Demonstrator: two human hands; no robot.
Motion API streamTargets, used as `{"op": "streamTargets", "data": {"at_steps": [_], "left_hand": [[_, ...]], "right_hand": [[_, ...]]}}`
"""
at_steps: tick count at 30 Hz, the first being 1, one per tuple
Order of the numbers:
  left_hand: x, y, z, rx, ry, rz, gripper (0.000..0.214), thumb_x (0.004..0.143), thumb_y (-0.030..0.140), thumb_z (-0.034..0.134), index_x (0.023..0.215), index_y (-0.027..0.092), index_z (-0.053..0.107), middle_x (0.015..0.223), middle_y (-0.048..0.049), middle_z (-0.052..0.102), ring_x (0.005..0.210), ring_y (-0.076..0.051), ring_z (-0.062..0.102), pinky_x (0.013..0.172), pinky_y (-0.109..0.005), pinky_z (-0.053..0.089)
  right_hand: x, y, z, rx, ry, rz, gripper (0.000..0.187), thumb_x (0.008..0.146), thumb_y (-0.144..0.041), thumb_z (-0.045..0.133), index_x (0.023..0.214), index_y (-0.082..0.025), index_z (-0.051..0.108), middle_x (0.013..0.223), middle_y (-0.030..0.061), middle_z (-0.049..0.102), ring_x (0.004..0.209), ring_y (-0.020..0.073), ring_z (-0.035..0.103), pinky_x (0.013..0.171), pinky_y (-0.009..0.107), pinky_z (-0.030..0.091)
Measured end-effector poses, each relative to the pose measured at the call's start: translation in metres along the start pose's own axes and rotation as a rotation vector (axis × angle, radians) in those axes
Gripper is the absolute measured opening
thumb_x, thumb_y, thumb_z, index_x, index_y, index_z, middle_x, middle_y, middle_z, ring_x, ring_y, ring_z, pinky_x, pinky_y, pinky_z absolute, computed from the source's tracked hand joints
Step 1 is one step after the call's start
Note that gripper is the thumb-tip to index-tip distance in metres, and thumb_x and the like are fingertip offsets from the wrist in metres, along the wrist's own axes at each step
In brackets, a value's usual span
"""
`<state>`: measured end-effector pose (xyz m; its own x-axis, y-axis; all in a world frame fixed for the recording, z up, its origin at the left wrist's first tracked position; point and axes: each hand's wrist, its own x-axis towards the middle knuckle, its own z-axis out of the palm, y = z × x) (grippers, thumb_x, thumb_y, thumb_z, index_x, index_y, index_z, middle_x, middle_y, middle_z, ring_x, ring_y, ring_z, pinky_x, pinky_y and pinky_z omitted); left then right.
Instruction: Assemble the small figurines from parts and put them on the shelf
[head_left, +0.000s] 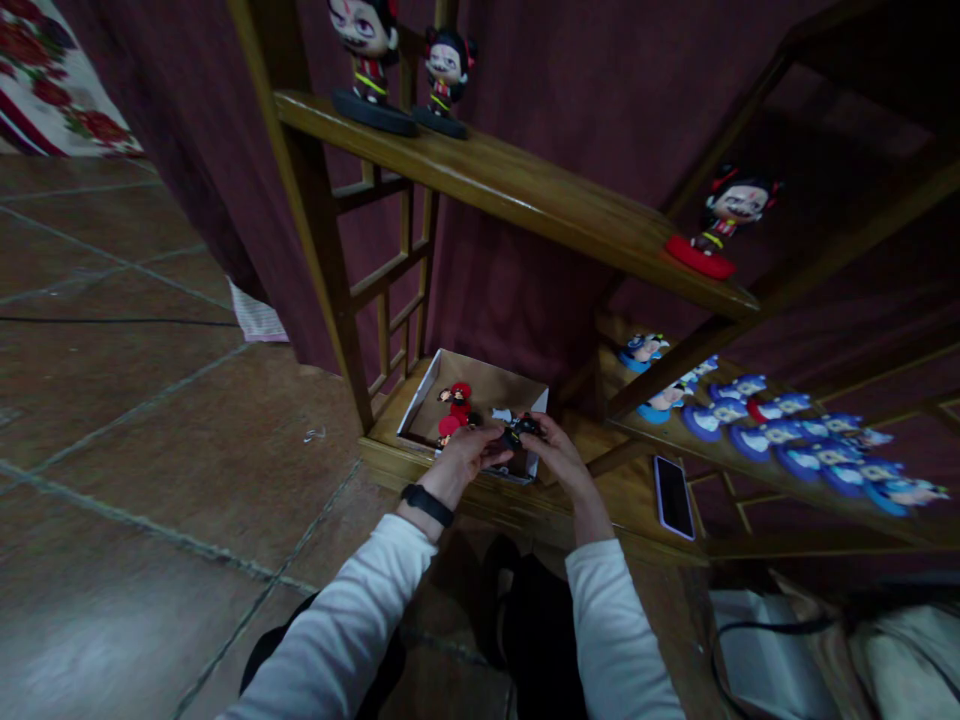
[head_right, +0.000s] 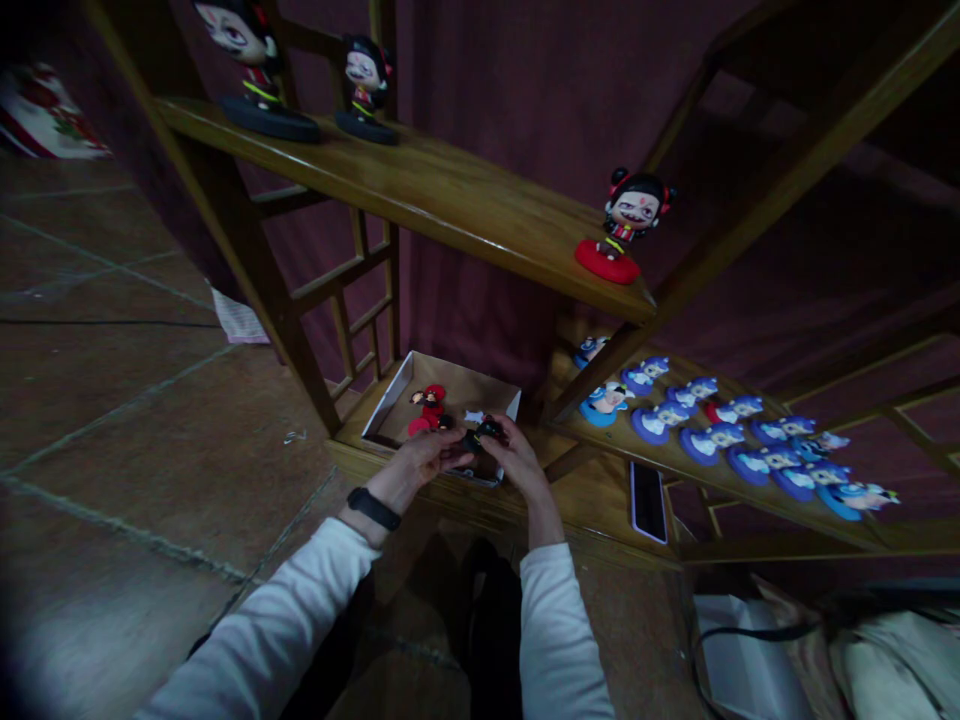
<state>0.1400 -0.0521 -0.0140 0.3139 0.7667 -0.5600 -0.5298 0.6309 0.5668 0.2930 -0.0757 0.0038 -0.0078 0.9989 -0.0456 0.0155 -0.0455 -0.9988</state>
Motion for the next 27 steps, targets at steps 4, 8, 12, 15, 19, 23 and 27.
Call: {"op": "streamTargets", "data": {"at_steps": [4,8,12,15,19,23,27], "left_hand": [[0.002,0.001,0.000,-0.015,0.012,-0.009,0.003,0.070,0.007,0.064,0.070,0.008,0.061,0.062,-0.0070,0.065,0.055,-0.014,0.061,0.057,-0.029,0.056],[0.003,0.002,0.000,-0.033,0.015,-0.046,0.002,0.071,0.007,0.062,0.071,0.008,0.060,0.063,-0.0075,0.065,0.057,-0.014,0.062,0.056,-0.030,0.056],[0.004,0.002,0.002,-0.044,0.008,-0.031,0.003,0.071,0.006,0.062,0.071,0.008,0.060,0.061,-0.0059,0.063,0.054,-0.013,0.061,0.055,-0.029,0.055],[0.003,0.003,0.002,-0.050,-0.003,-0.020,0.002,0.072,0.006,0.061,0.071,0.008,0.060,0.061,-0.0060,0.064,0.054,-0.013,0.061,0.054,-0.029,0.055],[0.002,0.003,0.003,-0.040,-0.004,-0.014,0.002,0.072,0.006,0.062,0.071,0.008,0.060,0.061,-0.0065,0.064,0.054,-0.014,0.061,0.055,-0.029,0.056],[0.000,0.005,0.002,-0.003,0.013,-0.005,0.003,0.072,0.006,0.062,0.070,0.007,0.059,0.060,-0.0067,0.064,0.053,-0.014,0.062,0.053,-0.028,0.055],[0.000,0.007,0.002,0.042,0.027,0.001,0.004,0.073,0.007,0.060,0.070,0.008,0.058,0.058,-0.0053,0.063,0.051,-0.013,0.061,0.052,-0.025,0.054]], "right_hand": [[0.003,0.006,0.002,0.075,0.029,0.034,0.043,0.055,-0.017,0.073,0.096,-0.024,0.061,0.090,-0.0022,0.065,0.082,0.0135,0.059,0.082,0.028,0.044],[0.005,0.008,0.003,0.125,0.025,0.051,0.046,0.053,-0.015,0.074,0.097,-0.023,0.060,0.084,-0.0029,0.067,0.079,0.0127,0.060,0.080,0.029,0.045],[0.007,0.010,0.003,0.122,0.049,0.023,0.047,0.053,-0.016,0.074,0.097,-0.024,0.060,0.088,-0.0030,0.067,0.081,0.0126,0.061,0.082,0.029,0.046],[0.008,0.012,0.003,0.104,0.047,0.000,0.046,0.055,-0.018,0.073,0.098,-0.025,0.059,0.091,-0.0029,0.066,0.082,0.0122,0.061,0.084,0.029,0.045],[0.008,0.012,0.004,0.088,0.038,0.017,0.044,0.055,-0.020,0.074,0.096,-0.024,0.059,0.088,-0.0022,0.067,0.080,0.0127,0.061,0.083,0.030,0.046],[0.009,0.013,0.008,0.098,0.046,0.016,0.043,0.052,-0.023,0.075,0.091,-0.022,0.059,0.083,-0.0023,0.068,0.077,0.0136,0.062,0.080,0.030,0.047],[0.011,0.017,0.013,0.059,0.051,-0.009,0.041,0.053,-0.024,0.074,0.091,-0.022,0.058,0.084,-0.0020,0.067,0.077,0.0136,0.061,0.078,0.029,0.047]]}}
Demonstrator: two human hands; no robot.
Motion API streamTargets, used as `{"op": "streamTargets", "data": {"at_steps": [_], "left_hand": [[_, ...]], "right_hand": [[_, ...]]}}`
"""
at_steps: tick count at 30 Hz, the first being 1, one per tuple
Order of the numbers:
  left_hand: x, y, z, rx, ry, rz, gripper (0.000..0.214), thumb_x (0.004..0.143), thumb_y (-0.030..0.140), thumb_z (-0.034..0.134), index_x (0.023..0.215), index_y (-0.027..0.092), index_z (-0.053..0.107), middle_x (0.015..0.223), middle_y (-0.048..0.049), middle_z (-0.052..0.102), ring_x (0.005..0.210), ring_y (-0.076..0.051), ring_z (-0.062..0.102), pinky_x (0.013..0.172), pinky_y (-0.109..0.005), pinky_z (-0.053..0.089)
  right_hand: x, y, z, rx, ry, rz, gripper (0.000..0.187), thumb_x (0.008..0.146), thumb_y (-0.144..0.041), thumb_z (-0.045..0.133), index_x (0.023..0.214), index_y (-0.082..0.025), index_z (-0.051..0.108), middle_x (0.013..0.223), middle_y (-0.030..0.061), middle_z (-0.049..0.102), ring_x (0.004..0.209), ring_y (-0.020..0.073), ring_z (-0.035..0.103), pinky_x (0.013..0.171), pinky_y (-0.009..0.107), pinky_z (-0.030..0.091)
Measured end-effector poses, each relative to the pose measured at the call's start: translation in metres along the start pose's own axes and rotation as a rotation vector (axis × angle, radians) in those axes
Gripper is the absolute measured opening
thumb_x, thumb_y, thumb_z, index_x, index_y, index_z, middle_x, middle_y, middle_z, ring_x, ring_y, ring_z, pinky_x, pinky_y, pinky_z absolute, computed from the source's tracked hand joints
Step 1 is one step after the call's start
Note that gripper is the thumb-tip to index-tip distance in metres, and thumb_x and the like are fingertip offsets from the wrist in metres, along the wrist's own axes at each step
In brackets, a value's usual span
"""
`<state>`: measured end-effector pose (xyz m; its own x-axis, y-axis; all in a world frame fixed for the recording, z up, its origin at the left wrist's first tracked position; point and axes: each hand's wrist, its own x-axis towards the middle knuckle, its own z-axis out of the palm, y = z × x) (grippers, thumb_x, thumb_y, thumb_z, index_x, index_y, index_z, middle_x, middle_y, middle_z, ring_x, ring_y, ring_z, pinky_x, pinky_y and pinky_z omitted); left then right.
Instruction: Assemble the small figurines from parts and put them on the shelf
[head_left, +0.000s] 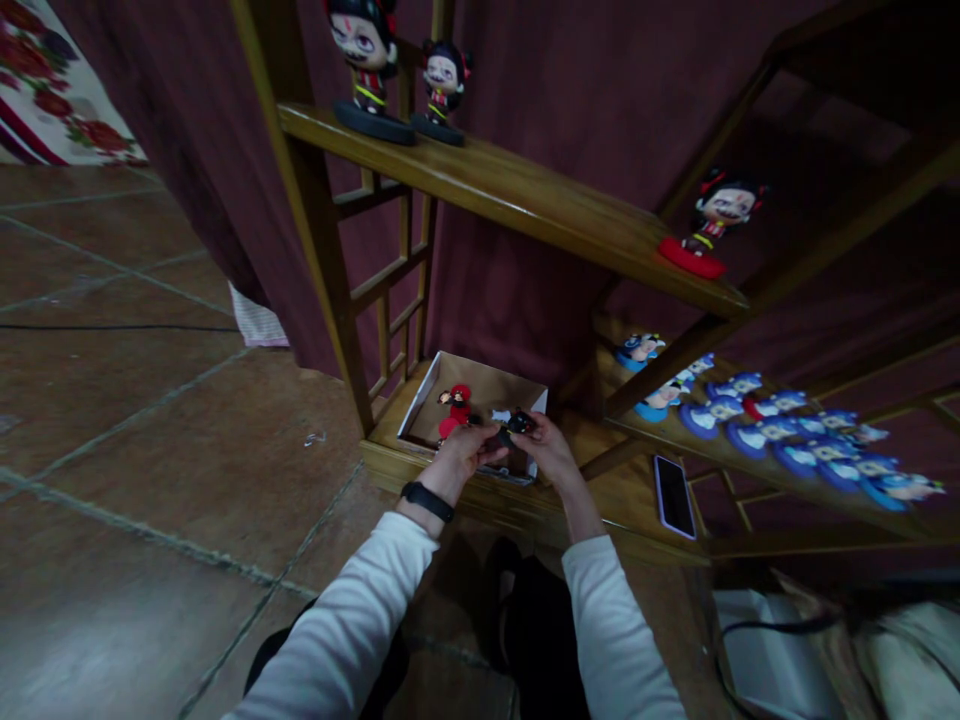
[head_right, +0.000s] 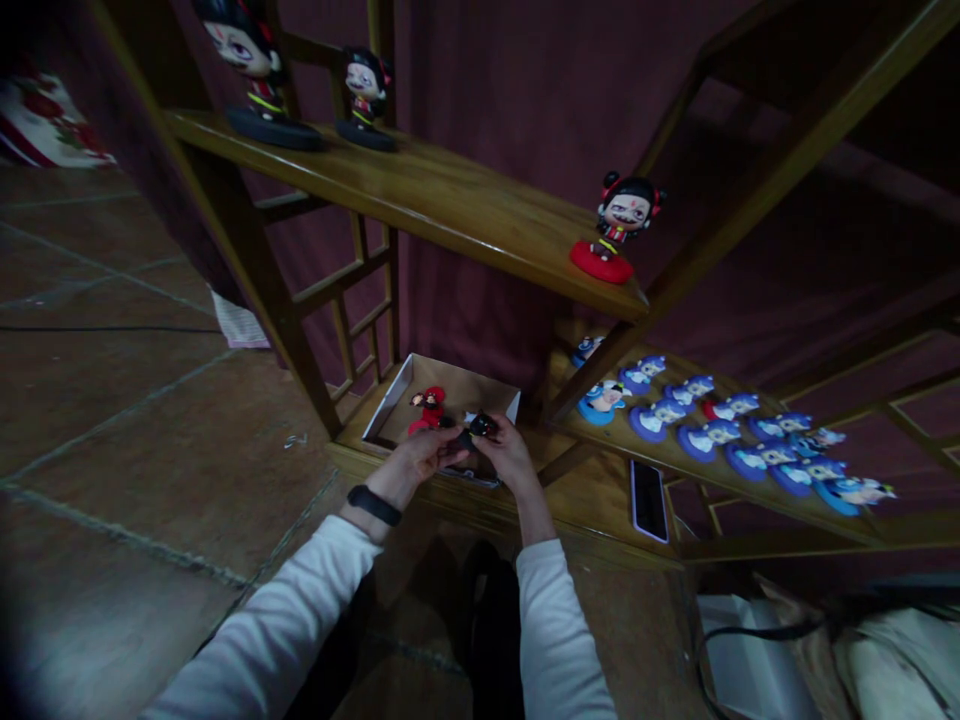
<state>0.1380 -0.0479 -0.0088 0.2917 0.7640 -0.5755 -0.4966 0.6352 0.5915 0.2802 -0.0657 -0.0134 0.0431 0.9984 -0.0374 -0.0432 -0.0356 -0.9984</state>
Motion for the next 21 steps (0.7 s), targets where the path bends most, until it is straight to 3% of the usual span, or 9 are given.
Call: {"op": "streamTargets", "data": {"at_steps": [9,15,21], "left_hand": [[0.000,0.007,0.003,0.211,0.099,0.144,0.009,0.072,0.015,0.062,0.068,0.012,0.055,0.056,-0.0037,0.062,0.050,-0.012,0.059,0.052,-0.025,0.052],[0.003,0.014,-0.003,0.277,0.019,0.086,0.005,0.071,0.010,0.060,0.069,0.011,0.056,0.052,-0.0020,0.059,0.045,-0.010,0.055,0.049,-0.021,0.049],[0.007,0.014,-0.006,0.154,-0.045,0.079,0.008,0.068,0.014,0.067,0.069,0.011,0.060,0.055,-0.0020,0.059,0.047,-0.009,0.054,0.045,-0.019,0.046]], "right_hand": [[-0.007,-0.010,0.001,-0.072,-0.020,-0.031,0.044,0.061,-0.024,0.064,0.105,-0.024,0.058,0.101,0.0022,0.064,0.087,0.0163,0.058,0.077,0.030,0.045],[-0.010,-0.018,-0.001,-0.072,-0.053,-0.041,0.040,0.063,-0.024,0.063,0.103,-0.024,0.061,0.106,0.0011,0.064,0.095,0.0169,0.056,0.087,0.032,0.040],[-0.015,-0.015,0.007,0.045,-0.091,0.006,0.028,0.065,-0.026,0.062,0.092,-0.018,0.066,0.091,0.0020,0.068,0.086,0.0174,0.059,0.084,0.033,0.042]]}}
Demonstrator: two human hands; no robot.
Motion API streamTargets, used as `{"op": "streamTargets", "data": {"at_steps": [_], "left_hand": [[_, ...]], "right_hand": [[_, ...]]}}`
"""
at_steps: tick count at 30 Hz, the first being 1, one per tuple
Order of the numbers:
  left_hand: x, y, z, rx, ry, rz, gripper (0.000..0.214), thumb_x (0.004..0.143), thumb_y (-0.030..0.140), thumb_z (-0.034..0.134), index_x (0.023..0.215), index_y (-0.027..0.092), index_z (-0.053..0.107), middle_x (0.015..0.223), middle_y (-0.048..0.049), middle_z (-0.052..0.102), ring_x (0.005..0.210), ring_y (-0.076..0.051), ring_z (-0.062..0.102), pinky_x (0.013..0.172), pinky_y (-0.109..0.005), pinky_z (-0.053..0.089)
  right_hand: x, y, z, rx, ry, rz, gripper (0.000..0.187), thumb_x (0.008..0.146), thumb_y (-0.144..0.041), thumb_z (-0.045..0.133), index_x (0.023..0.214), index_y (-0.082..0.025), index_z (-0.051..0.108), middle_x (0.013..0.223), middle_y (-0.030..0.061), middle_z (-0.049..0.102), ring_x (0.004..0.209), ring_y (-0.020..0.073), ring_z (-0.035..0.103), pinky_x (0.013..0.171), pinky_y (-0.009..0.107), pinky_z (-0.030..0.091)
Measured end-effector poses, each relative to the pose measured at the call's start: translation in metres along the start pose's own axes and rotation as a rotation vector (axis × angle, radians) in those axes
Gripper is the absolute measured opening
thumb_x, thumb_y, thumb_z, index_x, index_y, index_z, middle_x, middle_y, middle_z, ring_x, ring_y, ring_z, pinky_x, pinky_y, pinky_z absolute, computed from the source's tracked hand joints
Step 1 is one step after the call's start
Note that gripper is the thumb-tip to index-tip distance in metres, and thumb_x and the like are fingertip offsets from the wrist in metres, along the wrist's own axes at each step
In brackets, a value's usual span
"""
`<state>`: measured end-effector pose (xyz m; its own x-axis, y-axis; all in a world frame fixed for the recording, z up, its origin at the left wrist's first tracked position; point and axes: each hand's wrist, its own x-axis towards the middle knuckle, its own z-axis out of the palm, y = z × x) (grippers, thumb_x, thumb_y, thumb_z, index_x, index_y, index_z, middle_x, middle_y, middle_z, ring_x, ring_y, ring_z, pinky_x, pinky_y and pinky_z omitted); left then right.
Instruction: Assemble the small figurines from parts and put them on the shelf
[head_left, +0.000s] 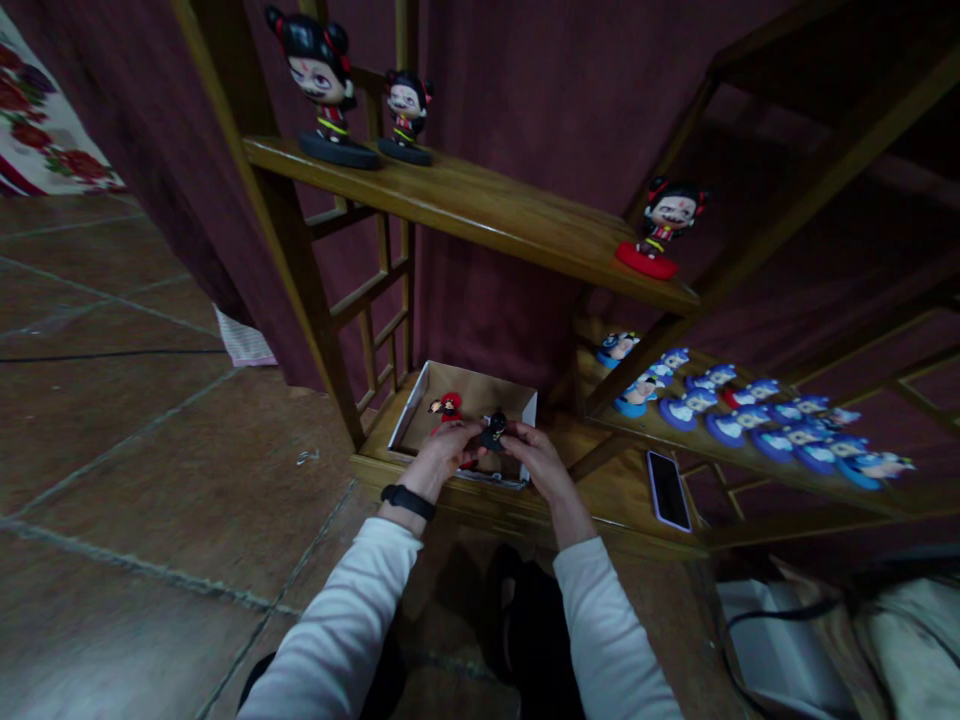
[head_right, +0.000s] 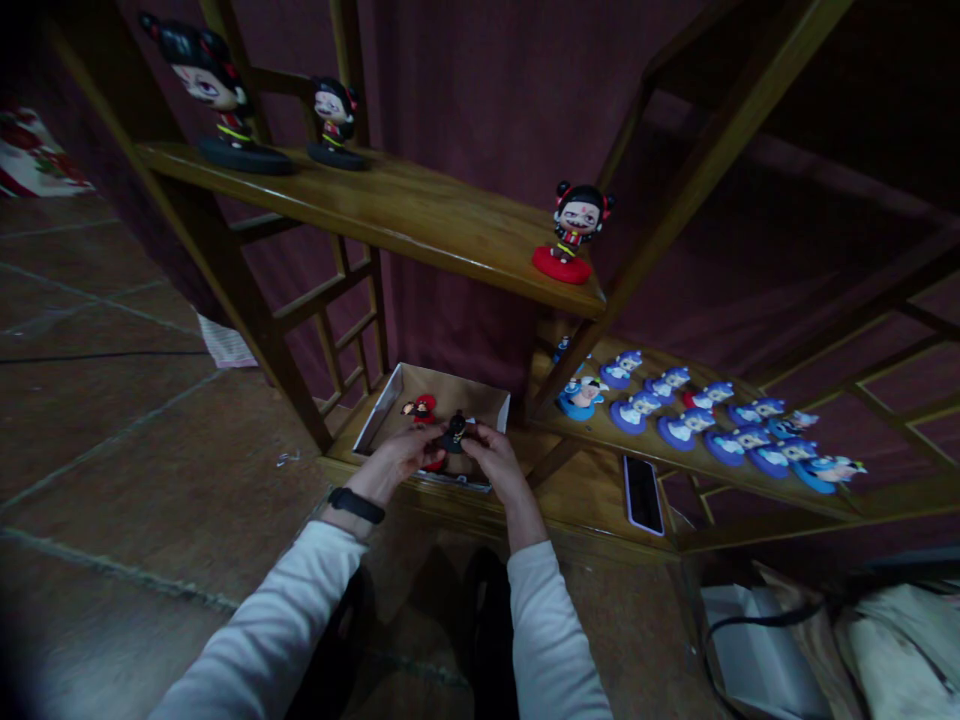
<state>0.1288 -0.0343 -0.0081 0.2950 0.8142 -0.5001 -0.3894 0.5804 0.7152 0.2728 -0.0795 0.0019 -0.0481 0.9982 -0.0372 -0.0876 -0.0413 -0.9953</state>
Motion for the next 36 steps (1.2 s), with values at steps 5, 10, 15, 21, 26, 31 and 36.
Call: {"op": "streamTargets", "data": {"at_steps": [5,10,15,21,26,31,36], "left_hand": [[-0.003,0.000,0.002,-0.148,-0.021,0.063,0.005,0.067,0.008,0.066,0.069,0.010,0.062,0.064,-0.0043,0.063,0.057,-0.011,0.058,0.054,-0.023,0.051],[-0.005,0.000,0.002,-0.141,-0.106,0.067,0.020,0.060,-0.003,0.067,0.075,0.010,0.065,0.071,-0.0052,0.066,0.063,-0.010,0.061,0.060,-0.020,0.049],[-0.003,-0.001,-0.001,-0.092,-0.070,0.104,0.024,0.057,-0.001,0.071,0.077,0.011,0.065,0.066,-0.0033,0.066,0.060,-0.009,0.060,0.060,-0.018,0.047],[-0.003,0.005,-0.004,-0.009,-0.172,0.114,0.022,0.062,0.005,0.070,0.084,0.010,0.067,0.072,-0.0060,0.067,0.058,-0.007,0.058,0.057,-0.017,0.048],[-0.003,0.004,0.000,-0.055,-0.164,0.130,0.014,0.065,0.007,0.069,0.078,0.009,0.067,0.071,-0.0060,0.066,0.057,-0.007,0.058,0.057,-0.018,0.048],[-0.004,-0.001,0.005,-0.111,-0.125,0.123,0.011,0.066,0.009,0.069,0.076,0.009,0.066,0.070,-0.0061,0.065,0.059,-0.009,0.059,0.059,-0.019,0.049],[-0.006,-0.001,0.005,-0.114,-0.160,0.130,0.014,0.064,0.006,0.069,0.078,0.009,0.067,0.072,-0.0059,0.067,0.061,-0.009,0.059,0.059,-0.019,0.049]], "right_hand": [[0.002,0.003,0.008,0.158,0.202,0.061,0.026,0.061,-0.028,0.066,0.085,-0.018,0.065,0.090,0.0035,0.067,0.083,0.0167,0.060,0.077,0.032,0.045],[0.004,0.005,0.014,0.241,0.327,0.033,0.026,0.056,-0.029,0.070,0.078,-0.019,0.062,0.089,0.0018,0.065,0.085,0.0170,0.059,0.073,0.031,0.048],[0.003,0.005,0.015,0.241,0.307,0.059,0.028,0.057,-0.031,0.070,0.081,-0.021,0.061,0.085,0.0000,0.063,0.073,0.0137,0.059,0.071,0.032,0.049],[0.002,0.001,0.014,0.208,0.256,0.062,0.024,0.058,-0.035,0.070,0.073,-0.019,0.060,0.079,-0.0012,0.062,0.067,0.0117,0.057,0.069,0.030,0.048],[0.002,0.002,0.017,0.238,0.240,0.039,0.031,0.054,-0.037,0.073,0.075,-0.019,0.058,0.086,0.0003,0.063,0.074,0.0136,0.058,0.073,0.031,0.049],[0.007,0.007,0.019,0.183,0.294,0.006,0.037,0.053,-0.040,0.073,0.079,-0.019,0.058,0.080,-0.0002,0.062,0.073,0.0138,0.057,0.068,0.030,0.050],[0.011,0.011,0.019,0.176,0.303,0.047,0.035,0.052,-0.042,0.073,0.075,-0.019,0.060,0.073,-0.0010,0.062,0.063,0.0121,0.057,0.062,0.028,0.050]]}}
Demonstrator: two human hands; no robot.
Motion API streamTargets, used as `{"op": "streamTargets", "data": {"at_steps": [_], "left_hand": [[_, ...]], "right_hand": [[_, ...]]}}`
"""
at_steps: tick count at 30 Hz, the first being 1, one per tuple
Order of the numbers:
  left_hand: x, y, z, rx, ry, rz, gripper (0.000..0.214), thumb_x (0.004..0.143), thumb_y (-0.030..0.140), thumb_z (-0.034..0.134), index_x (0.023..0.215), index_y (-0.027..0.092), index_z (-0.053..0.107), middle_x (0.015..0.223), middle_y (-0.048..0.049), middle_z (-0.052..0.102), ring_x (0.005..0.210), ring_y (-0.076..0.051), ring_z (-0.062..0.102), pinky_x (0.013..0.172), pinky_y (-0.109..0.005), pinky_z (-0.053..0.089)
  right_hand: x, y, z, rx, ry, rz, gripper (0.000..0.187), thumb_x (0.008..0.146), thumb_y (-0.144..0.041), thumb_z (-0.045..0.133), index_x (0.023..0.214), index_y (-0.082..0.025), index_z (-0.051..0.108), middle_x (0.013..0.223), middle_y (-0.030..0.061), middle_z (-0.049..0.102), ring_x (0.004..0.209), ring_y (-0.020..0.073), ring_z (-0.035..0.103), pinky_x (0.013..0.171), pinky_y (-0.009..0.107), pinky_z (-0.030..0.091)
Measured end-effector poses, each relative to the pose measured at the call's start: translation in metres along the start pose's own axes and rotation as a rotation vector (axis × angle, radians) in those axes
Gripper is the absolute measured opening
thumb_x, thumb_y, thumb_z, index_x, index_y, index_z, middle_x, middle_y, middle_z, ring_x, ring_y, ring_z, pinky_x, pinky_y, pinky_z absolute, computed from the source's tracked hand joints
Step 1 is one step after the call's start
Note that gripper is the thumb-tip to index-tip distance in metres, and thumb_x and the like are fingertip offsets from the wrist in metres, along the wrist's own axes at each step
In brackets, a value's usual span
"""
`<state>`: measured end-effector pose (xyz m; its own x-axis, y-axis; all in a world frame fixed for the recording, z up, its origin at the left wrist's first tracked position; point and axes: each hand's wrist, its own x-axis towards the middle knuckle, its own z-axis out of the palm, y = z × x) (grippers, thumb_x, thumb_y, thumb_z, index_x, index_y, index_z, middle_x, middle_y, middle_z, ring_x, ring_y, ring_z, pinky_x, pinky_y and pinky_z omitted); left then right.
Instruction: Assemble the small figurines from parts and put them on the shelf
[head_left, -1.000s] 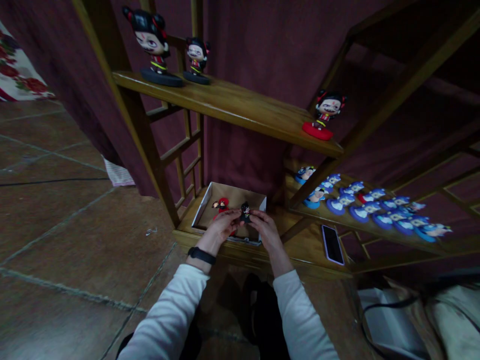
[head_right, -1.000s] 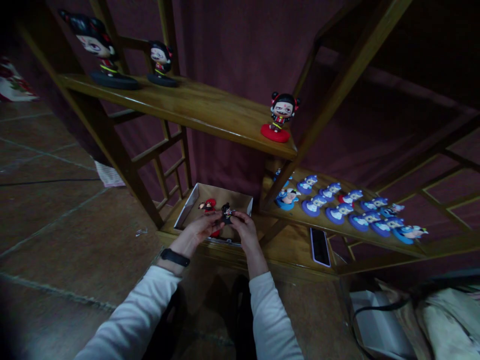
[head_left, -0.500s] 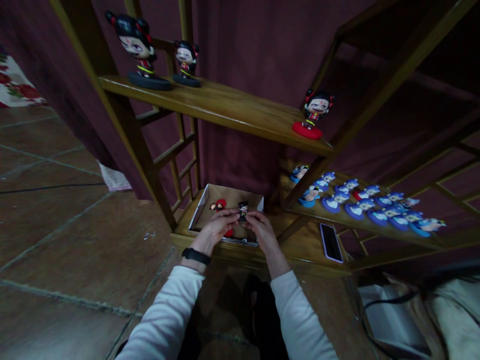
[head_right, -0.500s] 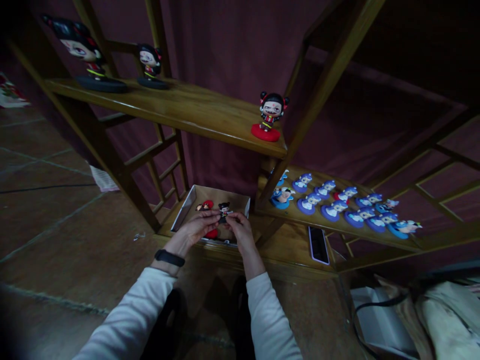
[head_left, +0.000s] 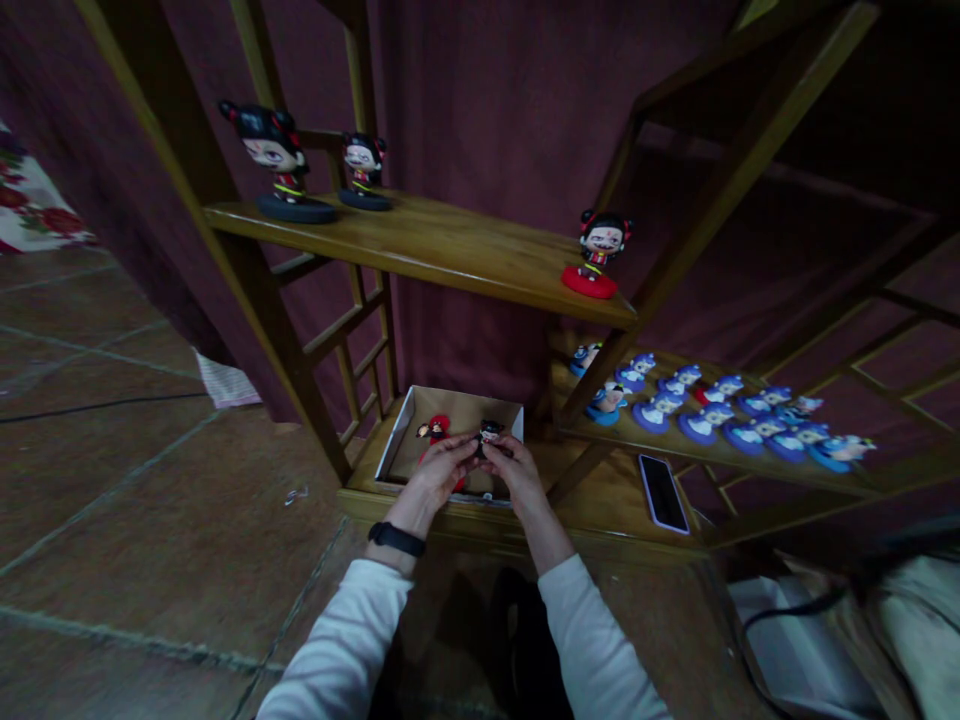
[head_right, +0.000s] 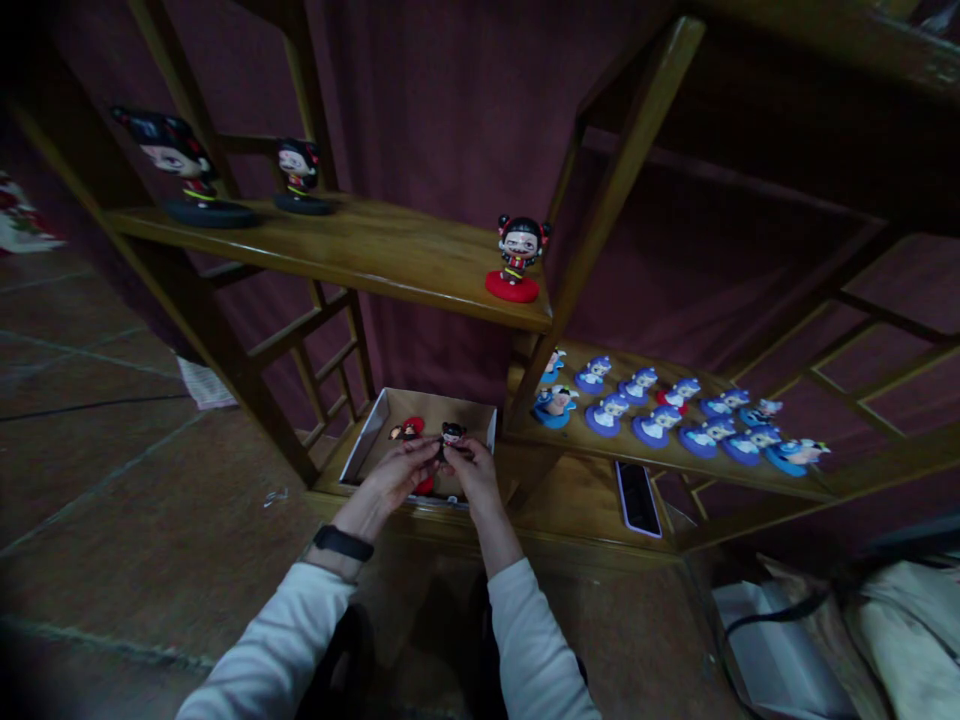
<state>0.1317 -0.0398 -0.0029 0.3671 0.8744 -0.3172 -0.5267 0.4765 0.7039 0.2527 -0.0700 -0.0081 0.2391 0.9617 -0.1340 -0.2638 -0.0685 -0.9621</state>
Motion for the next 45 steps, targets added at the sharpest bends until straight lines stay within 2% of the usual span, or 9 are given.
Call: {"op": "streamTargets", "data": {"at_steps": [3,6,17,21,24,29,34,40,45], "left_hand": [[-0.001,0.001,0.000,-0.017,0.045,0.007,0.010,0.063,0.005,0.070,0.072,0.009,0.066,0.068,-0.0043,0.066,0.059,-0.008,0.059,0.058,-0.018,0.048],[-0.002,0.001,0.002,-0.015,0.063,0.015,0.008,0.063,0.005,0.070,0.070,0.009,0.066,0.067,-0.0036,0.065,0.059,-0.008,0.058,0.058,-0.018,0.048],[-0.001,-0.002,0.007,-0.034,0.103,0.049,0.005,0.065,0.005,0.068,0.068,0.009,0.065,0.066,-0.0040,0.064,0.057,-0.007,0.057,0.056,-0.017,0.047],[-0.005,-0.001,0.007,-0.028,0.111,0.062,0.006,0.068,0.005,0.066,0.072,0.010,0.065,0.068,-0.0037,0.064,0.058,-0.008,0.058,0.058,-0.019,0.049],[-0.011,-0.001,0.006,-0.009,0.129,0.110,0.011,0.069,0.005,0.065,0.077,0.011,0.065,0.075,-0.0042,0.066,0.060,-0.007,0.059,0.059,-0.018,0.049],[-0.032,-0.004,0.002,0.027,0.116,0.162,0.015,0.068,0.005,0.065,0.082,0.012,0.065,0.079,-0.0050,0.067,0.061,-0.008,0.060,0.060,-0.018,0.049],[-0.063,-0.010,0.003,0.069,0.076,0.153,0.022,0.064,0.008,0.070,0.085,0.012,0.066,0.083,-0.0074,0.067,0.064,-0.009,0.062,0.063,-0.020,0.050],[-0.099,-0.031,0.000,0.142,0.022,0.139,0.039,0.049,0.013,0.079,0.086,0.015,0.068,0.085,-0.0077,0.068,0.071,-0.014,0.063,0.067,-0.024,0.049],[-0.123,-0.049,-0.003,0.233,0.058,0.154,0.038,0.043,0.021,0.082,0.079,0.018,0.070,0.074,-0.0056,0.068,0.065,-0.014,0.062,0.062,-0.023,0.046]], "right_hand": [[0.001,0.001,-0.001,-0.001,0.024,0.030,0.034,0.049,-0.041,0.074,0.070,-0.019,0.059,0.066,-0.0024,0.061,0.056,0.0112,0.055,0.058,0.028,0.049],[0.001,0.000,-0.001,-0.014,0.039,0.032,0.034,0.047,-0.041,0.075,0.068,-0.017,0.061,0.067,-0.0012,0.062,0.057,0.0116,0.056,0.057,0.028,0.049],[0.000,0.001,0.004,0.081,0.091,0.037,0.033,0.045,-0.035,0.077,0.068,-0.016,0.062,0.066,-0.0002,0.064,0.063,0.0144,0.060,0.068,0.033,0.051],[-0.007,-0.003,0.005,0.100,0.032,-0.031,0.030,0.051,-0.036,0.074,0.074,-0.018,0.064,0.076,0.0011,0.066,0.072,0.0157,0.061,0.071,0.033,0.051],[-0.017,-0.005,0.005,0.198,0.000,-0.053,0.031,0.055,-0.033,0.072,0.082,-0.018,0.065,0.088,0.0036,0.066,0.081,0.0179,0.061,0.075,0.034,0.051],[-0.038,-0.004,0.003,0.304,-0.031,-0.048,0.029,0.055,-0.030,0.072,0.081,-0.018,0.066,0.093,0.0046,0.066,0.084,0.0176,0.061,0.080,0.035,0.050],[-0.063,-0.002,-0.002,0.312,-0.065,-0.051,0.028,0.055,-0.033,0.073,0.078,-0.019,0.066,0.091,0.0036,0.066,0.078,0.0160,0.062,0.075,0.033,0.051],[-0.098,0.005,-0.015,0.294,-0.066,0.009,0.032,0.050,-0.034,0.076,0.076,-0.019,0.065,0.082,0.0034,0.066,0.073,0.0177,0.063,0.069,0.033,0.051],[-0.130,0.011,-0.021,0.272,-0.099,0.063,0.035,0.051,-0.035,0.076,0.080,-0.019,0.064,0.081,0.0036,0.066,0.072,0.0191,0.064,0.068,0.035,0.051]]}}
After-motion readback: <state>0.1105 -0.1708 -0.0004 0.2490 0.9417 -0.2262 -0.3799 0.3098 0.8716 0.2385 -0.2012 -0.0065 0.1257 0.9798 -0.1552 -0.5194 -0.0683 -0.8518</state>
